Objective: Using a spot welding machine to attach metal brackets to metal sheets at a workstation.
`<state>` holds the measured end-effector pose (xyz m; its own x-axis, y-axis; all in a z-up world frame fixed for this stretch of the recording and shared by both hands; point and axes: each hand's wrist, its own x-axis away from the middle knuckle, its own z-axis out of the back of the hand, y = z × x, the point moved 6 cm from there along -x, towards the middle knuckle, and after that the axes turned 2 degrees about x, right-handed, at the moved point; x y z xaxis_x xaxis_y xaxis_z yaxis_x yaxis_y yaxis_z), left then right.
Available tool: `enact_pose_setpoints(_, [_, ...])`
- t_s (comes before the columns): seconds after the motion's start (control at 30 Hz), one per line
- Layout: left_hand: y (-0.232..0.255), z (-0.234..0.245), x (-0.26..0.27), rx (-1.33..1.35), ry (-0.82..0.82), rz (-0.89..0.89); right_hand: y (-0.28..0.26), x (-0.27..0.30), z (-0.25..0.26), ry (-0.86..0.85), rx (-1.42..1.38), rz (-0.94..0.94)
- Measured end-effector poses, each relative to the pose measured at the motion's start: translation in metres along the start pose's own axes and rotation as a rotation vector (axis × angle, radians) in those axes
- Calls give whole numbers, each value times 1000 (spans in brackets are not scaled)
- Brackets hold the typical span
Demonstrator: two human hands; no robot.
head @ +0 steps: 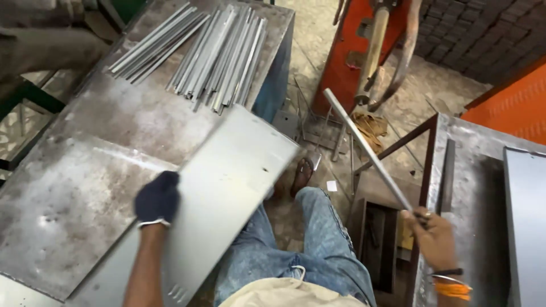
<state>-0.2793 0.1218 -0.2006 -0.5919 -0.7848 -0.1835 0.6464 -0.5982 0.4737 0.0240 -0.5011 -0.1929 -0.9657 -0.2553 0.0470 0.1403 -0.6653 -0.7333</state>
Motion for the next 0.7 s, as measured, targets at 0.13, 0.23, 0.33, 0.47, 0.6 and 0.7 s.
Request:
enact_pose_setpoints(0.13, [-76, 30, -40, 69, -18, 165, -54, -4, -57, -71, -116, 51])
enact_pose_setpoints(0.23, [-111, 17, -64, -106, 59, 15, -79, 0, -89, -167, -112, 81])
enact_pose_setpoints(0.33, [-85, -15, -66, -334, 169, -103, -98, 10, -106, -205, -151, 107])
enact_pose_setpoints(0.47, [24, -70, -32, 364, -147, -31, -107, 22, -115, -169, -86, 161])
enact_pose_setpoints(0.6, [150, -117, 10, 1117, -390, -163, -114, 32, -111, -130, 46, 192])
enact_pose_setpoints(0.7, [234, -112, 35, 1414, -558, -56, -112, 36, -99, -130, 50, 150])
